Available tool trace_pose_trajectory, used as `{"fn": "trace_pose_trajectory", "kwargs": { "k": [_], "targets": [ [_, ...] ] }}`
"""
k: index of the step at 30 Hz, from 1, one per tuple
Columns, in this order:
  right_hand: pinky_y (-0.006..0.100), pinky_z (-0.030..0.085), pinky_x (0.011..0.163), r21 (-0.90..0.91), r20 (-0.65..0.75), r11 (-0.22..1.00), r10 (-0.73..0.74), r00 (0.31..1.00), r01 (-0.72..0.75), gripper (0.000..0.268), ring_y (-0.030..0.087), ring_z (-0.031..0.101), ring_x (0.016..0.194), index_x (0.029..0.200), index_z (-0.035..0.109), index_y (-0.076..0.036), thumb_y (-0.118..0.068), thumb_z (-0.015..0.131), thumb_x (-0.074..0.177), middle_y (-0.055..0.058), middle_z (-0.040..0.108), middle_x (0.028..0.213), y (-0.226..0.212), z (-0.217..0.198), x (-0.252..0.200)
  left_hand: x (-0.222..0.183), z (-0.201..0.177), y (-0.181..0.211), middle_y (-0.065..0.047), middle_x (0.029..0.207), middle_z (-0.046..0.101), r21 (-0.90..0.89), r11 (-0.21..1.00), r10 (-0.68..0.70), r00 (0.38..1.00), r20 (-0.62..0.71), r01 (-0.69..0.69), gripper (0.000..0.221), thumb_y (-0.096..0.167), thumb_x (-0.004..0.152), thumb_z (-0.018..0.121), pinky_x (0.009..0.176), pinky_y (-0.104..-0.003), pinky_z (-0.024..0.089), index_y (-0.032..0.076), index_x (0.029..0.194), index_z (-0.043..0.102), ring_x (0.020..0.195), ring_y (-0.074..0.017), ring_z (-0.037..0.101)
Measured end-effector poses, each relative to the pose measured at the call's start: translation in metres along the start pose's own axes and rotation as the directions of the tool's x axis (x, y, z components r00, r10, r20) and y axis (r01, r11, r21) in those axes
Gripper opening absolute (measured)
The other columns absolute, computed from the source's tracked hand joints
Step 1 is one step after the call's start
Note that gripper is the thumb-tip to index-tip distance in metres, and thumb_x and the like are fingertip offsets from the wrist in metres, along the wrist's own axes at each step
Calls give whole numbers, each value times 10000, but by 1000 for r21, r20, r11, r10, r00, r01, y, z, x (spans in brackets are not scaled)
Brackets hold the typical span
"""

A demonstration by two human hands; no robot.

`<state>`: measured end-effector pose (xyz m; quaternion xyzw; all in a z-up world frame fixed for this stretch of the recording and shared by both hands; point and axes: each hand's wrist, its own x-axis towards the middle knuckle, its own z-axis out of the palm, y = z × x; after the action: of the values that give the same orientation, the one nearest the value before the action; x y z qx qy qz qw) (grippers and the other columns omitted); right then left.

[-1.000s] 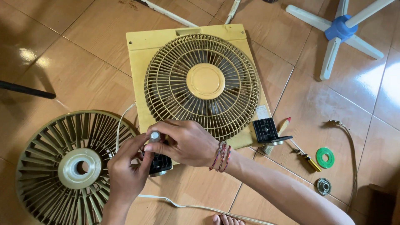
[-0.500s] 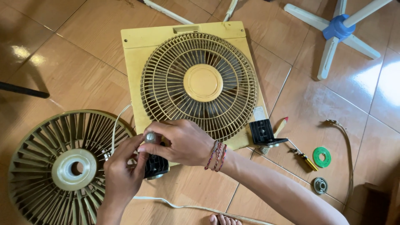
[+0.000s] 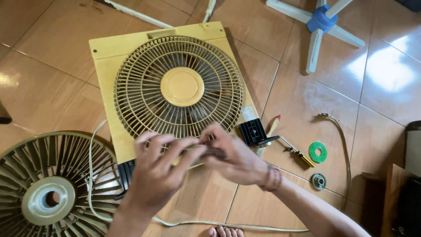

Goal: Disassembling a box fan by removing the grille, blades, and internal components using hands and a screwdriver.

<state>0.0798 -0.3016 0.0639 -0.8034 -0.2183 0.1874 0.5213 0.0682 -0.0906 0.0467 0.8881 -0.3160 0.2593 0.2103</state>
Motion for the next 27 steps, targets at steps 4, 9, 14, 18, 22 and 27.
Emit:
{"fn": "trace_pose_trajectory", "kwargs": {
  "k": [4,9,14,18,22,27],
  "targets": [
    [215,352,497,99,-154,989,126,980,-111,486,71,489,588,1387,472,-44,15,593,920,36,717,823,12,-37,-49,17,39,32,86,1253,650,-139,990,3,999,-55,-11,328,231,859,825,1012,-470,383,241,1164,705,1110,-175,513],
    [296,468,420,-10,-439,849,470,766,-528,309,185,551,388,1202,738,-143,-266,653,932,92,581,464,32,-89,-91,26,85,54,-137,1436,546,-137,991,24,989,147,-4,334,345,971,605,992,-581,450,194,1265,654,1301,-391,500],
    [429,550,616,-297,-480,711,466,743,-638,341,304,687,544,1191,729,-290,-270,708,852,94,754,628,23,-100,-102,13,121,66,-183,1628,284,-131,991,27,888,458,37,651,383,837,739,1084,-782,209,322,1442,509,1459,-497,286],
    [445,564,702,-398,-478,615,494,726,-681,282,332,701,640,1104,733,-311,-291,718,823,91,721,632,49,-102,-103,8,131,68,-179,1671,177,-174,980,22,825,564,93,828,335,820,766,1097,-807,115,411,1530,347,1497,-489,191],
    [441,564,719,-427,-488,581,497,718,-693,256,324,708,650,1050,749,-298,-359,764,802,81,725,619,52,-104,-101,-5,149,68,-184,1667,177,-110,993,35,830,556,32,957,321,791,800,1106,-784,164,424,1570,255,1501,-467,195],
    [449,558,711,-524,-468,505,502,727,-686,237,343,721,657,989,749,-296,-407,756,779,90,706,583,56,-109,-96,-14,158,70,-155,1601,342,34,995,58,805,590,-96,949,403,758,774,1140,-759,170,448,1555,260,1540,-414,162]
  ]
}}
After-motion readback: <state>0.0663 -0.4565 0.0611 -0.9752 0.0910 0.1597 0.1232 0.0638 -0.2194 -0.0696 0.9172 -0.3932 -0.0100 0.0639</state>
